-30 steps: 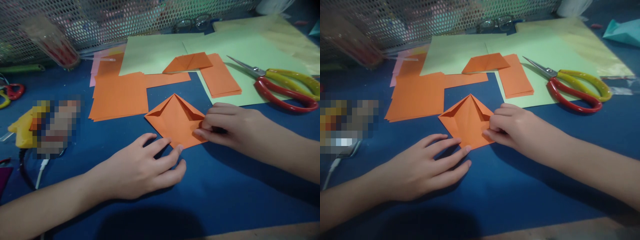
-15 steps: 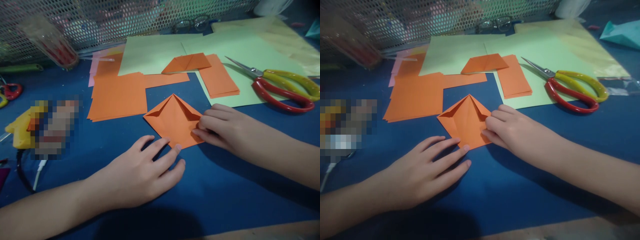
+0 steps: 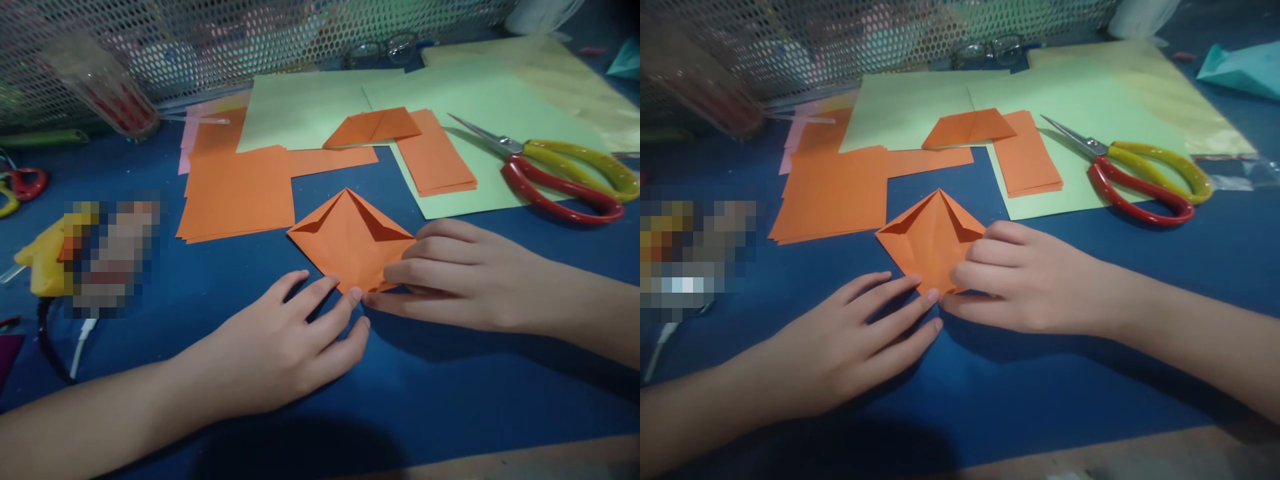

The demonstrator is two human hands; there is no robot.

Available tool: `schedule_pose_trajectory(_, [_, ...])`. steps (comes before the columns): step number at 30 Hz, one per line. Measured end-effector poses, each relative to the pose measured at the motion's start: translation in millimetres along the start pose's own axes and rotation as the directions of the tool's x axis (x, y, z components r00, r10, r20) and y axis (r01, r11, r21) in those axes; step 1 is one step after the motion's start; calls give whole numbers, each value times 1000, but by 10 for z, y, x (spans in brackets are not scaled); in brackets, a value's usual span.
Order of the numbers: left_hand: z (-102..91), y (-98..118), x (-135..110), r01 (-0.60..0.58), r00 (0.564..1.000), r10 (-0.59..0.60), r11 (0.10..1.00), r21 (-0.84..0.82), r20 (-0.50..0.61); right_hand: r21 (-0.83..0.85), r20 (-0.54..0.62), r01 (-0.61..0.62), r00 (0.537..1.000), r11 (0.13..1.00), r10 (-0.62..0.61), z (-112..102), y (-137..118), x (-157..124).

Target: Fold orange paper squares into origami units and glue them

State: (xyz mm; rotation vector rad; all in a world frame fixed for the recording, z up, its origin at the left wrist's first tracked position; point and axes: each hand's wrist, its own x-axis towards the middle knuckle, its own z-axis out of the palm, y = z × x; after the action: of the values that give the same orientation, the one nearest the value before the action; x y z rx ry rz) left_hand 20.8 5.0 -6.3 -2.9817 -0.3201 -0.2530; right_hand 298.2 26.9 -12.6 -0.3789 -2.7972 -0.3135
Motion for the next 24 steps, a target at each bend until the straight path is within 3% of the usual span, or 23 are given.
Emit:
schedule_pose_trajectory(3, [-13, -1, 1, 5, 1000, -5, 1000, 4, -2, 98, 4, -56, 998, 994, 55, 8, 11, -37])
schedule_pose_trajectory(8, [-25, -8, 0, -6, 1000, 6, 1000, 9, 17, 339, 116, -299, 954, 892, 276, -82, 43, -97])
schedule_pose_trajectory(12, [-24, -20, -7, -15, 1000, 15, 1000, 9, 15, 302, 132, -368, 930, 879, 344, -190, 100, -160])
schedule_pose_trajectory(16, [-18, -20, -15, -14, 1000, 14, 1000, 9, 16, 189, 47, -332, 943, 924, 329, -215, 144, -202])
schedule_pose_trajectory(18, [-16, -19, -15, -11, 1000, 11, 1000, 6, 14, 217, 48, -346, 938, 913, 344, -203, 147, -202])
schedule_pose_trajectory(20, [-14, -18, -10, -9, 1000, 9, 1000, 0, 14, 286, 96, -452, 891, 845, 444, -188, 141, -190])
schedule_pose_trajectory(24, [-4, -16, -2, -5, 1000, 5, 1000, -16, 10, 379, 277, -678, 732, 629, 622, -166, 123, -156])
